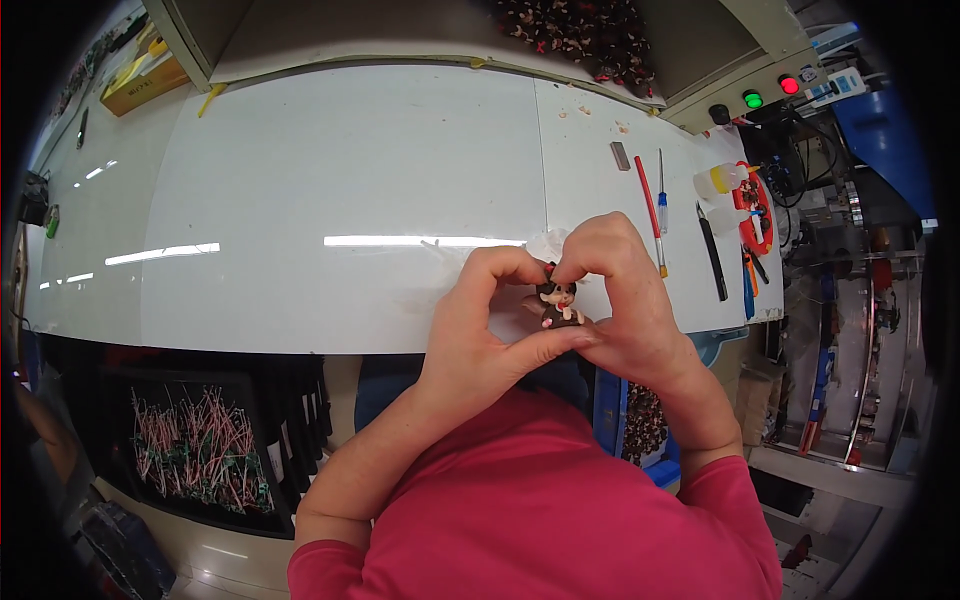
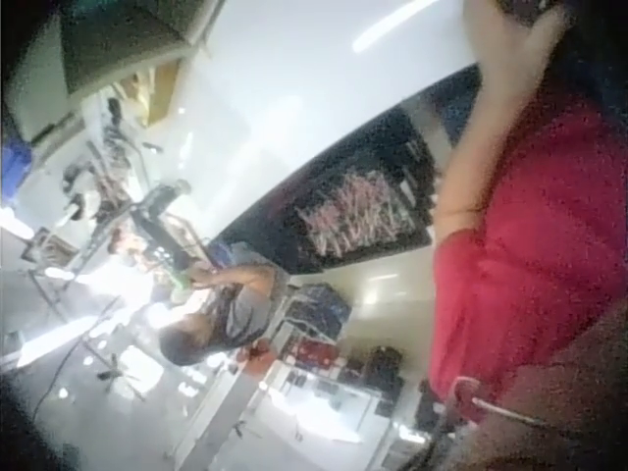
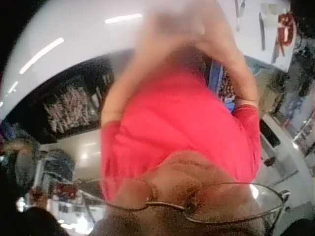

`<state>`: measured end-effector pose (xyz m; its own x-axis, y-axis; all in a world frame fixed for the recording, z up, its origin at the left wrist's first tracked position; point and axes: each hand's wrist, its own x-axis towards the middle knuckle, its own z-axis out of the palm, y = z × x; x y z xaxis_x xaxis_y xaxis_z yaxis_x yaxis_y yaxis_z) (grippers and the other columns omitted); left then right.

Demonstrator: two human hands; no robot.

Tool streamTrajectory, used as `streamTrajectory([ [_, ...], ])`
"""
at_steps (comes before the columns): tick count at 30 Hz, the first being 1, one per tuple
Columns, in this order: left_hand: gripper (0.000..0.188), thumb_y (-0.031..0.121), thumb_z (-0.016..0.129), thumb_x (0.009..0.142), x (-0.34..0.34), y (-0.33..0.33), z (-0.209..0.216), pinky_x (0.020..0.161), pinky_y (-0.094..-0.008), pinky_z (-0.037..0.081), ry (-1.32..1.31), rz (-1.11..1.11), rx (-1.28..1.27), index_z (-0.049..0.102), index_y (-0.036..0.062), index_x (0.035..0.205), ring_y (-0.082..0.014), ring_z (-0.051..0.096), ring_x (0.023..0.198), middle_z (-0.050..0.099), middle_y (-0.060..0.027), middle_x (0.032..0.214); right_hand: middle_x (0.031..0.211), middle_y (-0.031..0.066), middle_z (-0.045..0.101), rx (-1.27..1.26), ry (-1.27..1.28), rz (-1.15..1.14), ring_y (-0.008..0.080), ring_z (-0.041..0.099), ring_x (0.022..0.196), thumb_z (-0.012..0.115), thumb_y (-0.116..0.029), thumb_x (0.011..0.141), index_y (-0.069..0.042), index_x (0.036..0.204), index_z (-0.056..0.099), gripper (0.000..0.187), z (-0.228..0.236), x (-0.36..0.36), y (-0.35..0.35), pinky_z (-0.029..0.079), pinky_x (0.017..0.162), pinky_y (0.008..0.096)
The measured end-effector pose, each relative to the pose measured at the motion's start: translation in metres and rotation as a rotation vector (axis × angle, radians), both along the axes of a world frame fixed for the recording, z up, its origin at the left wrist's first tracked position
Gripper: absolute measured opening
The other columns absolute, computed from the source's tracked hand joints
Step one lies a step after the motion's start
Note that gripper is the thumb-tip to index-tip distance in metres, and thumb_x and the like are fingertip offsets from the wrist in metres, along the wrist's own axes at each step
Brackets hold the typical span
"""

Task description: The person assembles small character figurines by hand, joining parts with glue from a bottle at a factory workbench.

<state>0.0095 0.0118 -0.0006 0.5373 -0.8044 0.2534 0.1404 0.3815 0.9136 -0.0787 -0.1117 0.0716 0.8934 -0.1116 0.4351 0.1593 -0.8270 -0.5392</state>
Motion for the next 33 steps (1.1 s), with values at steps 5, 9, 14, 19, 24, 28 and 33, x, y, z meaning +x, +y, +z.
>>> streamTrajectory([
  [5,0.049,0.016,0.081,0.072,0.001,0.001,0.0,0.079,-0.028,0.048,0.022,-0.005,-0.002,0.046,0.0042,0.104,-0.0137,0.058,0.088,0.056,-0.0055,0.097,0.089,0.007,0.052,0.004,-0.003,-0.003,0.0258,0.05,0.08,0.072,0.006,0.056,-0.007,0.098,0.049,0.05,-0.001,0.001,0.001,0.043,0.07,0.0347],
  [9,0.049,0.016,0.081,0.072,0.0,0.002,0.0,0.079,-0.0281,0.048,0.024,-0.012,0.006,0.046,0.0042,0.104,-0.0137,0.058,0.088,0.056,-0.0057,0.098,0.089,0.007,0.052,-0.002,0.006,-0.002,0.026,0.05,0.081,0.073,0.006,0.056,-0.008,0.097,0.049,0.049,-0.002,-0.001,0.001,0.043,0.07,0.0349],
  [14,0.049,0.016,0.082,0.072,-0.001,0.0,0.001,0.079,-0.0281,0.049,0.051,-0.017,0.005,0.046,0.0043,0.104,-0.0138,0.059,0.088,0.057,-0.0059,0.096,0.09,0.007,0.052,-0.003,-0.001,0.008,0.0262,0.05,0.081,0.073,0.005,0.056,-0.008,0.098,0.049,0.05,-0.001,-0.001,-0.001,0.043,0.07,0.0352],
  [19,0.049,0.016,0.082,0.072,-0.004,-0.003,-0.001,0.079,-0.0281,0.049,0.028,-0.005,-0.01,0.046,0.0043,0.104,-0.0139,0.059,0.089,0.057,-0.0061,0.097,0.09,0.0071,0.052,-0.006,0.001,0.021,0.0263,0.05,0.081,0.073,0.005,0.056,-0.008,0.099,0.048,0.051,-0.002,-0.004,-0.005,0.043,0.07,0.0355],
  [24,0.05,0.017,0.082,0.072,-0.004,-0.005,0.0,0.08,-0.0284,0.048,0.042,-0.005,-0.012,0.046,0.0043,0.104,-0.0142,0.059,0.09,0.057,-0.0063,0.098,0.09,0.0071,0.052,-0.005,0.003,0.025,0.0262,0.05,0.081,0.073,0.005,0.056,-0.008,0.099,0.048,0.051,0.001,-0.003,-0.006,0.043,0.07,0.0352],
  [28,0.05,0.017,0.082,0.072,-0.006,-0.007,0.002,0.081,-0.0286,0.048,0.014,0.001,-0.002,0.046,0.0042,0.104,-0.0147,0.058,0.09,0.057,-0.0066,0.098,0.091,0.0069,0.052,-0.011,0.004,0.02,0.0261,0.05,0.081,0.073,0.006,0.056,-0.008,0.099,0.048,0.051,-0.001,-0.006,-0.009,0.043,0.07,0.0348],
  [33,0.05,0.017,0.082,0.072,-0.004,-0.007,0.002,0.081,-0.0285,0.048,0.032,-0.002,0.007,0.046,0.0041,0.104,-0.0145,0.058,0.09,0.057,-0.0066,0.098,0.089,0.0068,0.051,-0.011,0.004,0.023,0.0255,0.051,0.081,0.075,0.005,0.057,-0.008,0.098,0.049,0.051,0.001,-0.004,-0.01,0.044,0.069,0.0341],
])
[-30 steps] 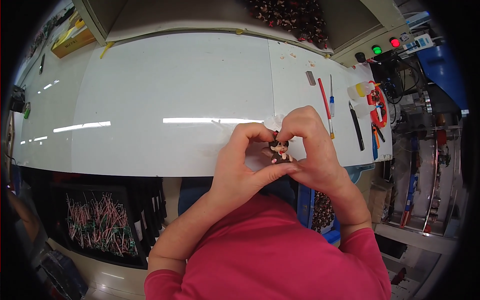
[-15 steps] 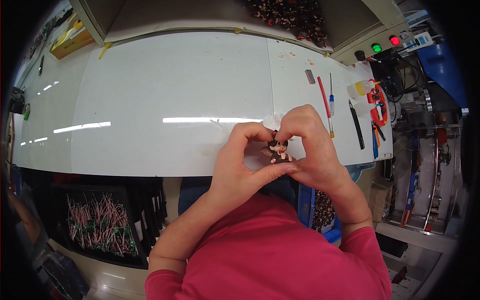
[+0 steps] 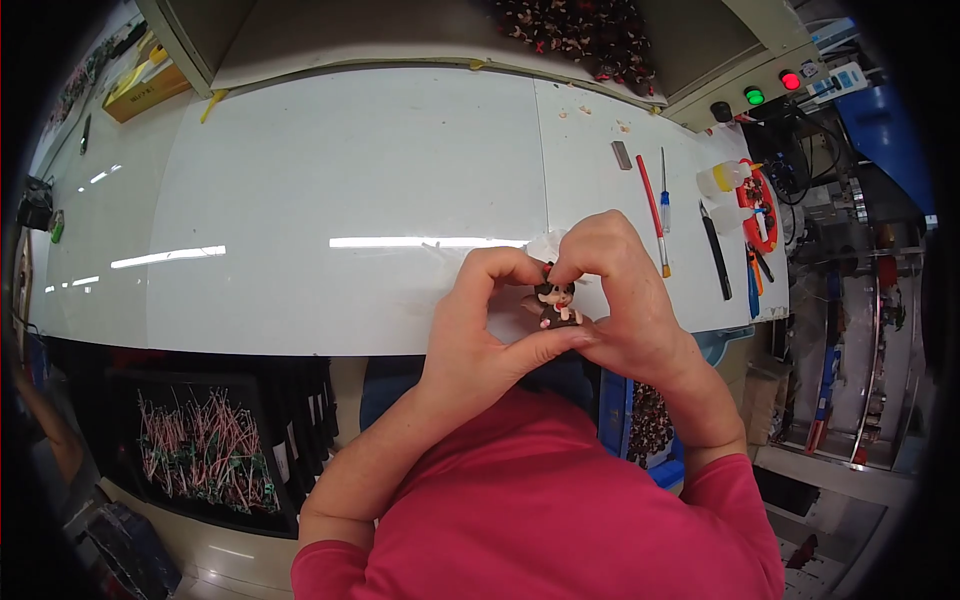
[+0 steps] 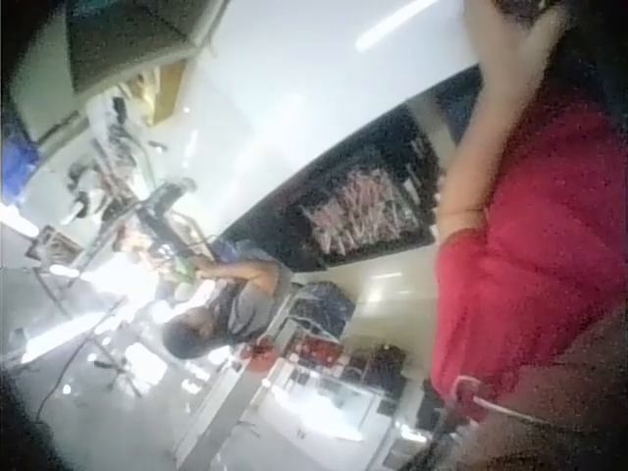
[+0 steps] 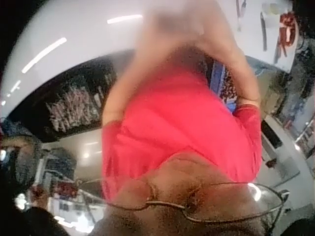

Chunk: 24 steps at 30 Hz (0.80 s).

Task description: The person assembles small character figurines by hand, joining parts with glue from a bottle at a factory workbench.

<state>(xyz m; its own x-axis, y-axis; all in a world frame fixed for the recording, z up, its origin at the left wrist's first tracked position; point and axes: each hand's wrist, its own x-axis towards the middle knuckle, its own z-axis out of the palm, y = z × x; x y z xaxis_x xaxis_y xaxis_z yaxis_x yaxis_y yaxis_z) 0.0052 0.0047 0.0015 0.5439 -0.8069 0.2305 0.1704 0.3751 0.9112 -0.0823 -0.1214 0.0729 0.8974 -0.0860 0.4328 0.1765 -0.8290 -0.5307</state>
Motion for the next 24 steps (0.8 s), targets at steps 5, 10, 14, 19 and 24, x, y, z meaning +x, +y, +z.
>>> streamTrajectory([
  [5,0.05,0.017,0.082,0.072,0.0,-0.001,-0.003,0.08,-0.0284,0.048,0.015,-0.016,-0.029,0.046,0.004,0.104,-0.0141,0.058,0.089,0.056,-0.0065,0.098,0.089,0.0064,0.053,0.006,-0.015,-0.001,0.0257,0.05,0.081,0.073,0.006,0.056,-0.008,0.099,0.048,0.052,-0.003,0.0,-0.001,0.043,0.069,0.0347],
  [10,0.05,0.016,0.082,0.072,0.001,0.002,-0.005,0.08,-0.0281,0.048,0.009,-0.004,-0.012,0.046,0.0041,0.104,-0.0139,0.058,0.089,0.056,-0.0066,0.099,0.089,0.0061,0.053,0.027,-0.014,-0.001,0.0259,0.05,0.081,0.073,0.006,0.055,-0.008,0.099,0.048,0.052,-0.002,0.002,0.003,0.043,0.069,0.035],
  [14,0.05,0.017,0.082,0.072,0.0,0.002,-0.005,0.08,-0.0281,0.048,0.032,-0.013,-0.018,0.045,0.0042,0.104,-0.0141,0.058,0.09,0.056,-0.0068,0.099,0.089,0.0064,0.053,0.014,-0.005,-0.005,0.026,0.05,0.081,0.073,0.006,0.055,-0.008,0.099,0.049,0.052,-0.003,0.001,0.003,0.043,0.069,0.035],
  [19,0.05,0.017,0.082,0.072,0.005,0.012,-0.003,0.08,-0.0282,0.048,0.006,0.0,-0.001,0.045,0.0043,0.104,-0.0142,0.058,0.09,0.056,-0.0066,0.099,0.089,0.007,0.053,0.017,-0.019,0.001,0.0263,0.05,0.081,0.073,0.005,0.055,-0.008,0.098,0.049,0.051,-0.003,0.007,0.012,0.043,0.069,0.0352],
  [24,0.051,0.017,0.082,0.071,0.013,0.022,-0.006,0.08,-0.0284,0.048,0.032,-0.011,-0.008,0.046,0.0042,0.104,-0.0145,0.058,0.089,0.056,-0.0064,0.098,0.089,0.0075,0.053,0.017,-0.01,-0.026,0.0264,0.05,0.081,0.073,0.005,0.056,-0.008,0.097,0.049,0.049,-0.007,0.013,0.024,0.043,0.07,0.0351],
])
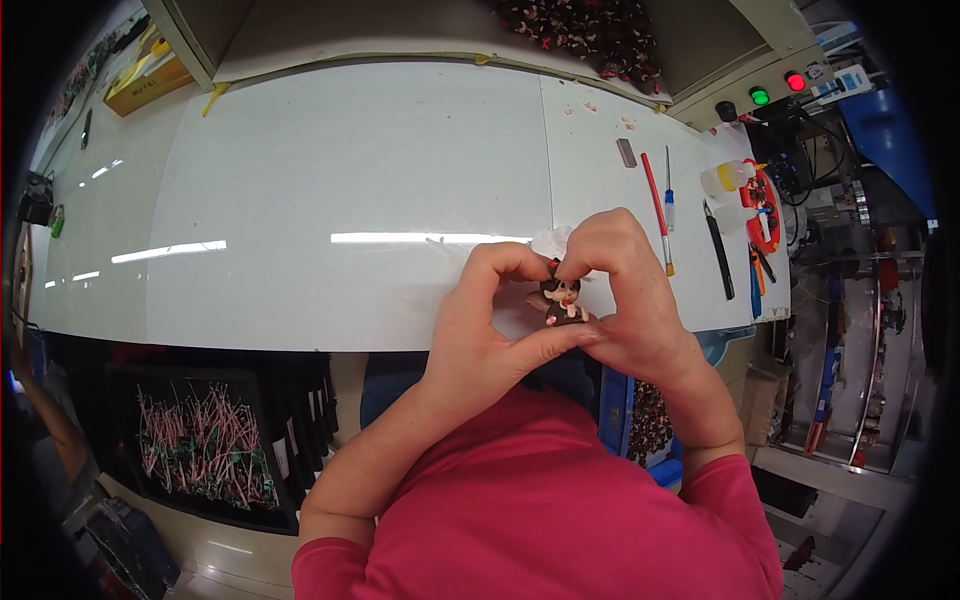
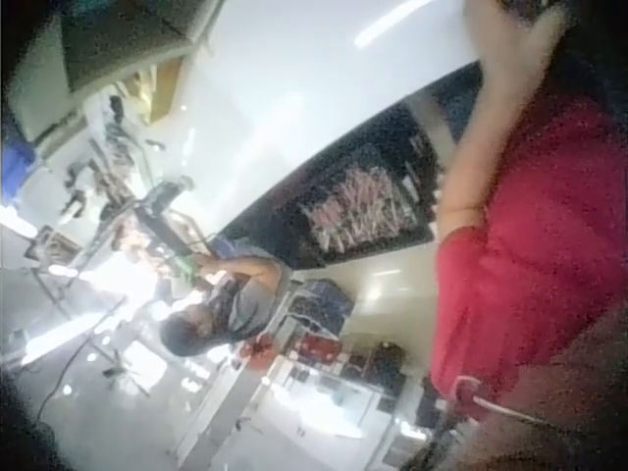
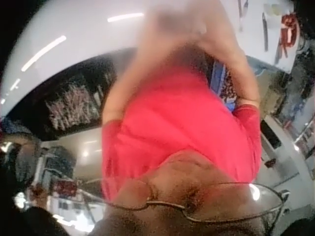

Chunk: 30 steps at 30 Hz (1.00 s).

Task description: The person assembles small character figurines by hand, joining parts with glue from a bottle at a factory workbench.

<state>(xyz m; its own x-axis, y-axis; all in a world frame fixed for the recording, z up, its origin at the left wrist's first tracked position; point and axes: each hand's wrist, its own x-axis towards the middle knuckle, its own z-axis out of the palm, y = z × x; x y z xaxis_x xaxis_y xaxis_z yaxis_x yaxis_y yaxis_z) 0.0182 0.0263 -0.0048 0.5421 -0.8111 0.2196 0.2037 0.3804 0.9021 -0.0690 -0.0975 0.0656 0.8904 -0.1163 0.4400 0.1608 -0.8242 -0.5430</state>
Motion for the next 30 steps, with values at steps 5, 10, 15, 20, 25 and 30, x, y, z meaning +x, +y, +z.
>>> streamTrajectory([
  [5,0.05,0.018,0.083,0.07,-0.003,0.004,0.006,0.08,-0.0287,0.047,-0.04,0.08,0.066,0.048,0.0042,0.103,-0.0153,0.058,0.088,0.056,-0.0063,0.096,0.089,0.0081,0.052,-0.009,0.003,0.057,0.0274,0.05,0.081,0.073,0.003,0.059,-0.007,0.097,0.05,0.046,0.009,0.0,-0.001,0.043,0.07,0.0359],
  [10,0.049,0.016,0.082,0.07,0.005,0.01,0.018,0.08,-0.0279,0.048,-0.136,0.041,0.076,0.047,0.0047,0.103,-0.0144,0.058,0.089,0.056,-0.0065,0.095,0.088,0.0085,0.05,-0.082,0.013,-0.038,0.0271,0.049,0.081,0.075,0.003,0.059,-0.006,0.096,0.049,0.046,0.007,-0.003,0.008,0.043,0.069,0.0351],
  [15,0.046,0.018,0.08,0.073,-0.003,0.011,0.024,0.075,-0.03,0.049,-0.019,-0.023,0.029,0.047,0.0032,0.101,-0.0167,0.06,0.083,0.057,-0.0076,0.091,0.088,0.0084,0.047,-0.03,0.014,-0.05,0.0258,0.048,0.081,0.075,0.005,0.06,-0.006,0.096,0.048,0.046,0.009,-0.009,0.012,0.043,0.069,0.0342],
  [20,0.049,0.019,0.081,0.072,0.001,0.018,0.027,0.078,-0.0268,0.048,-0.136,0.014,0.073,0.046,0.0053,0.103,-0.0127,0.059,0.088,0.057,-0.0055,0.096,0.089,0.0091,0.047,-0.054,0.007,-0.038,0.026,0.048,0.081,0.074,0.006,0.056,-0.006,0.095,0.048,0.048,0.012,-0.007,0.015,0.043,0.069,0.0346],
  [25,0.048,0.02,0.08,0.071,-0.005,0.015,0.028,0.079,-0.0311,0.046,-0.041,-0.032,0.063,0.046,0.0037,0.101,-0.0205,0.057,0.087,0.056,-0.01,0.094,0.088,0.0095,0.047,-0.041,0.004,-0.055,0.0259,0.048,0.081,0.075,0.004,0.054,-0.006,0.094,0.048,0.049,0.011,-0.014,0.016,0.042,0.07,0.0342],
  [30,0.048,0.02,0.08,0.074,-0.007,0.02,0.025,0.079,-0.0279,0.048,-0.068,-0.014,0.051,0.046,0.0041,0.104,-0.0134,0.058,0.088,0.056,-0.0059,0.094,0.087,0.0092,0.045,-0.059,0.014,-0.052,0.0245,0.047,0.078,0.076,0.002,0.054,-0.005,0.093,0.046,0.049,0.012,-0.013,0.021,0.041,0.068,0.0328],
])
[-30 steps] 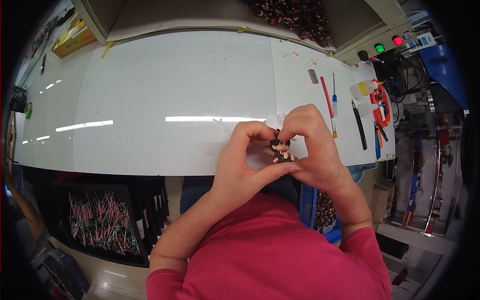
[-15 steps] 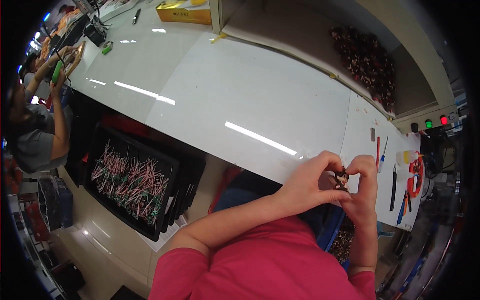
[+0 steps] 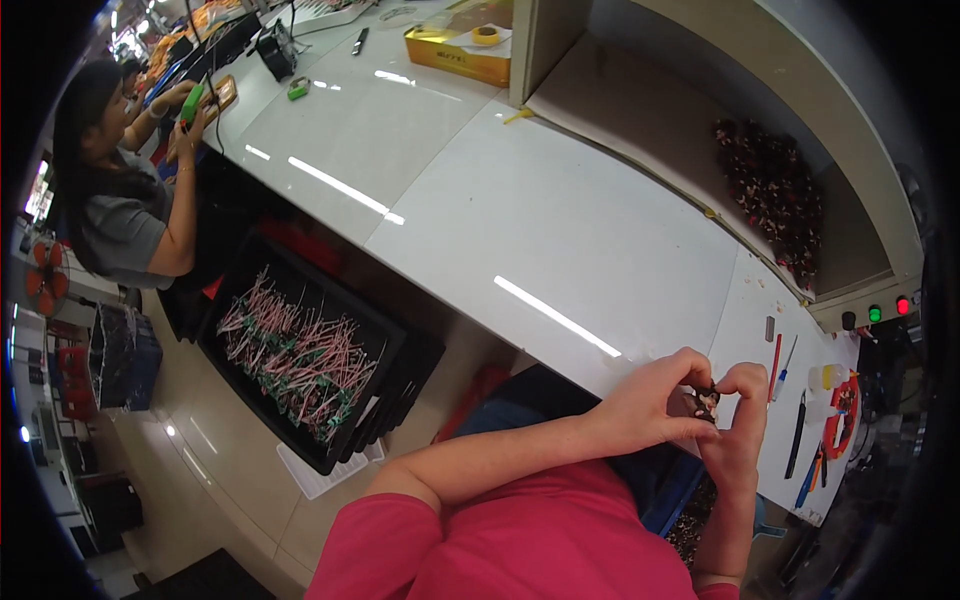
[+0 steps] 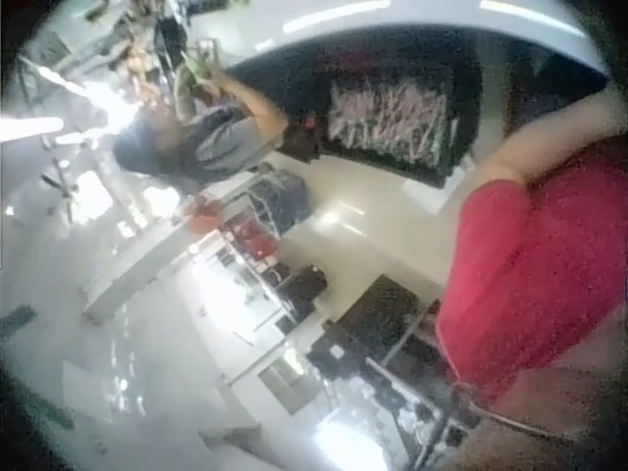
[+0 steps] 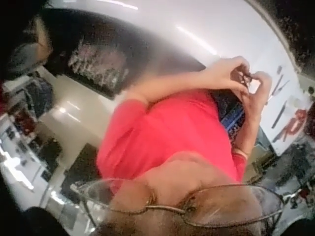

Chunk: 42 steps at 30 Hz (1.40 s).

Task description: The person assembles small character figurines by hand, joining parts with glue from a bottle at a factory workbench.

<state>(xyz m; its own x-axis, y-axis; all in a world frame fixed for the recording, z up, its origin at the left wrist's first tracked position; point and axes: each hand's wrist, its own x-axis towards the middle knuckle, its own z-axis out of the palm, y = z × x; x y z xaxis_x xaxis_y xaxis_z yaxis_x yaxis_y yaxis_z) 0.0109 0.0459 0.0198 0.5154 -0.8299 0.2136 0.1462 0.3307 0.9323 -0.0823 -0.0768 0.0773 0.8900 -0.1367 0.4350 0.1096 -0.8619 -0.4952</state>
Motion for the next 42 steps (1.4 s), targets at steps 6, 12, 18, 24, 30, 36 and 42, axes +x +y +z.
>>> streamTrajectory([
  [6,0.047,0.021,0.079,0.074,0.007,0.007,0.005,0.08,-0.0305,0.046,-0.042,0.001,0.008,0.046,0.0047,0.104,-0.0156,0.057,0.089,0.057,-0.0074,0.094,0.087,0.0097,0.043,-0.041,-0.002,-0.028,0.0237,0.046,0.078,0.075,0.0,0.057,-0.004,0.093,0.045,0.047,0.001,0.002,0.008,0.041,0.069,0.0325],
  [12,0.047,0.018,0.079,0.072,0.006,0.015,0.004,0.081,-0.0305,0.046,-0.055,0.036,-0.005,0.046,0.0046,0.103,-0.0168,0.057,0.089,0.059,-0.0086,0.093,0.088,0.0098,0.043,-0.031,-0.015,-0.028,0.0241,0.046,0.081,0.074,0.0,0.057,-0.004,0.092,0.045,0.046,0.002,0.004,0.017,0.041,0.073,0.0318],
  [18,0.047,0.015,0.079,0.071,0.0,0.017,0.011,0.082,-0.0307,0.046,0.004,-0.035,-0.025,0.045,0.0032,0.102,-0.0174,0.059,0.091,0.059,-0.0092,0.092,0.088,0.0093,0.042,0.006,-0.009,-0.064,0.0233,0.045,0.082,0.068,0.007,0.056,-0.004,0.091,0.043,0.044,0.003,-0.006,0.021,0.04,0.075,0.0308],
  [24,0.047,0.016,0.08,0.071,-0.007,0.014,0.012,0.081,-0.0299,0.047,-0.015,-0.058,-0.023,0.047,0.0031,0.103,-0.0166,0.059,0.09,0.059,-0.0088,0.094,0.087,0.0095,0.041,-0.023,-0.022,-0.109,0.024,0.045,0.081,0.07,0.005,0.058,-0.004,0.092,0.044,0.044,0.004,-0.017,0.023,0.04,0.074,0.031],
  [30,0.045,0.019,0.08,0.071,0.002,-0.01,0.003,0.077,-0.0292,0.048,-0.079,0.021,0.032,0.05,0.0024,0.1,-0.0172,0.059,0.086,0.058,-0.0087,0.09,0.089,0.0113,0.047,-0.018,-0.016,-0.011,0.0281,0.049,0.083,0.074,0.001,0.06,-0.005,0.096,0.048,0.044,-0.004,-0.007,-0.01,0.042,0.073,0.0353],
  [36,0.047,0.015,0.082,0.07,-0.001,-0.032,-0.013,0.078,-0.0281,0.048,-0.04,0.004,0.013,0.048,0.0034,0.102,-0.0139,0.059,0.087,0.057,-0.0063,0.094,0.089,0.0085,0.051,0.091,-0.06,0.033,0.0283,0.049,0.082,0.071,0.004,0.059,-0.007,0.097,0.049,0.045,-0.01,-0.005,-0.032,0.042,0.072,0.0366],
  [42,0.051,0.011,0.081,0.072,-0.009,-0.041,-0.015,0.082,-0.0291,0.049,-0.048,-0.053,0.009,0.044,0.0047,0.107,-0.0139,0.058,0.091,0.055,-0.0062,0.1,0.09,0.0076,0.051,0.11,-0.066,0.029,0.027,0.049,0.082,0.07,0.007,0.058,-0.008,0.099,0.048,0.048,-0.014,-0.015,-0.041,0.043,0.071,0.0355],
])
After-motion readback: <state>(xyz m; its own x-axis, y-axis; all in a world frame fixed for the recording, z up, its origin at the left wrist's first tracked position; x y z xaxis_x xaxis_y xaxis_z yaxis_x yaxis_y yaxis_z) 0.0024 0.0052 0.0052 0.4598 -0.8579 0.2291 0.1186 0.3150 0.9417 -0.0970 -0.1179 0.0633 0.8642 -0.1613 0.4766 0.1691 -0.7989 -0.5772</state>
